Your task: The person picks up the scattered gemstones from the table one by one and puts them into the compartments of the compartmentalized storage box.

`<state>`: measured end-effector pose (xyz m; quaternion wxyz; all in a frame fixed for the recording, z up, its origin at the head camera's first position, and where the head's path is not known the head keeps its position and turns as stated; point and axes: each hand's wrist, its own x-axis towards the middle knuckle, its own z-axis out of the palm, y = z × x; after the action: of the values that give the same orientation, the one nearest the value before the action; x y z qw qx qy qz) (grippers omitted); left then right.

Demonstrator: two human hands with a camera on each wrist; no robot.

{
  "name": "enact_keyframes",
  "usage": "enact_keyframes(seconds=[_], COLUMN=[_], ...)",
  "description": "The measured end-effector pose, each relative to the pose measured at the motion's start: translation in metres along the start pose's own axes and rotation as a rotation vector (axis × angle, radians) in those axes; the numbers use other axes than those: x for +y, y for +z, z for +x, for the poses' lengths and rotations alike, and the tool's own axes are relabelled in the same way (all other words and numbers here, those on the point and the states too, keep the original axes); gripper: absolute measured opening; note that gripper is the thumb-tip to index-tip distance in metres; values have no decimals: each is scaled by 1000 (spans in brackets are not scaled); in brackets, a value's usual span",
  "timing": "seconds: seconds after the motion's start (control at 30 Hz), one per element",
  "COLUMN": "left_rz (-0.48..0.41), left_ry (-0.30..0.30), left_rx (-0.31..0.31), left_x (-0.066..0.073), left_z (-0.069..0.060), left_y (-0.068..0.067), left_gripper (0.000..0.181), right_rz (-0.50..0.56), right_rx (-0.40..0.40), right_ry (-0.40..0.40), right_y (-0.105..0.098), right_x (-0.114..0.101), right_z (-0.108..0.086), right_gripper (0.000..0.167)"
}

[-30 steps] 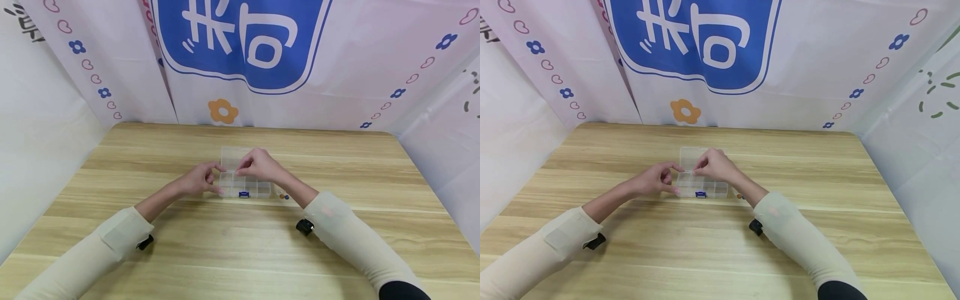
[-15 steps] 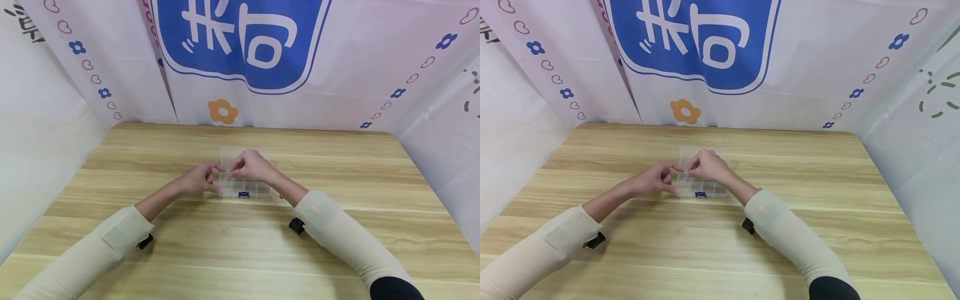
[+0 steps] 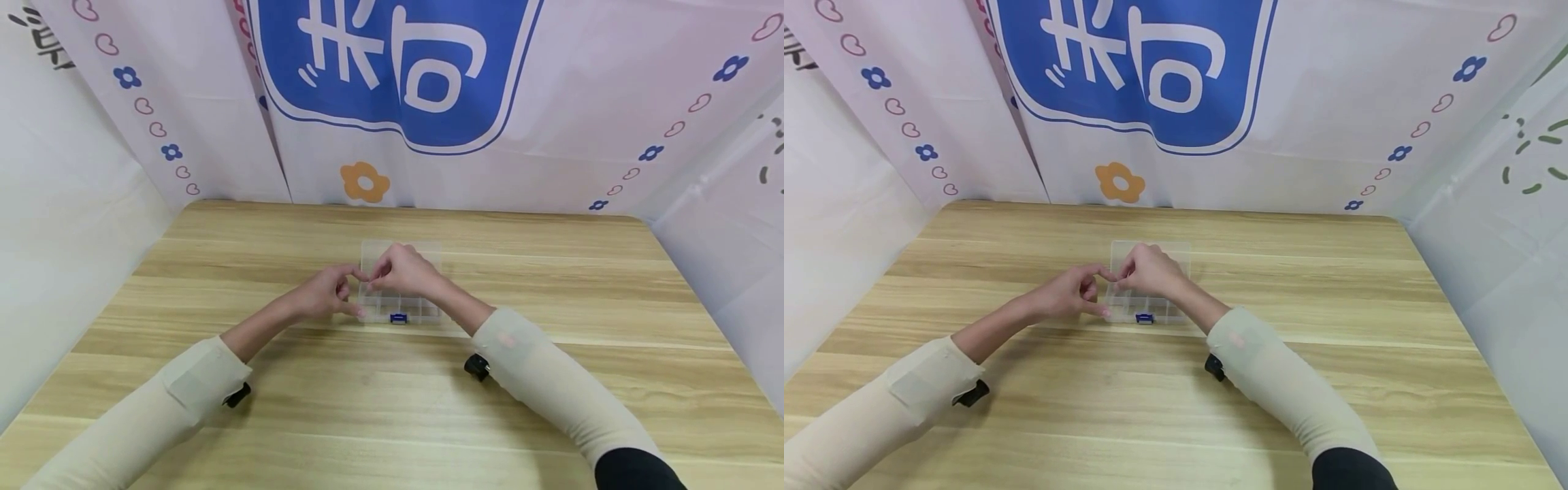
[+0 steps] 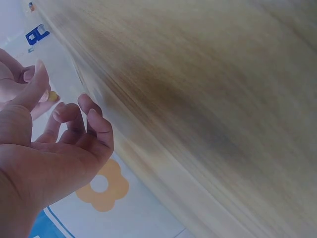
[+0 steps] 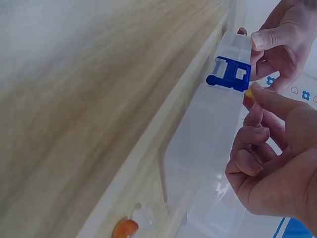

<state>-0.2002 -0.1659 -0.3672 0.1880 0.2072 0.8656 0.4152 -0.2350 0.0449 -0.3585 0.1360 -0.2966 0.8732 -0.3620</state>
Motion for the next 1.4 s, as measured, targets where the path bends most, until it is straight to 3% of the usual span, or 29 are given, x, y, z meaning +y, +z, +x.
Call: enact_keyframes(seconds=[0.27,0.7,0.93,1.23,1.4], left_rz=[11,9,21,51,64], left_ry=[38,-1,-17,-59,-52], left_rx=[3,-7,-1,-13,-13], left_x=[-1,2,-1,7,6], left_z=[1,-1,-1,0,1], left_y=[2,1,2,0,0], left_gripper=[55,56,57,58,59], right_rz=[3,3,-3,-22,-31], right_rx=[27,87,88,113,130], right_ry=[-11,-13,38,80,95], right_y=[-4,-23,-35,-48,-53], right_x=[0,17,30,47,55], right_z=[-7,-33,-53,-75,-86], right_gripper=[9,10,16,19,19])
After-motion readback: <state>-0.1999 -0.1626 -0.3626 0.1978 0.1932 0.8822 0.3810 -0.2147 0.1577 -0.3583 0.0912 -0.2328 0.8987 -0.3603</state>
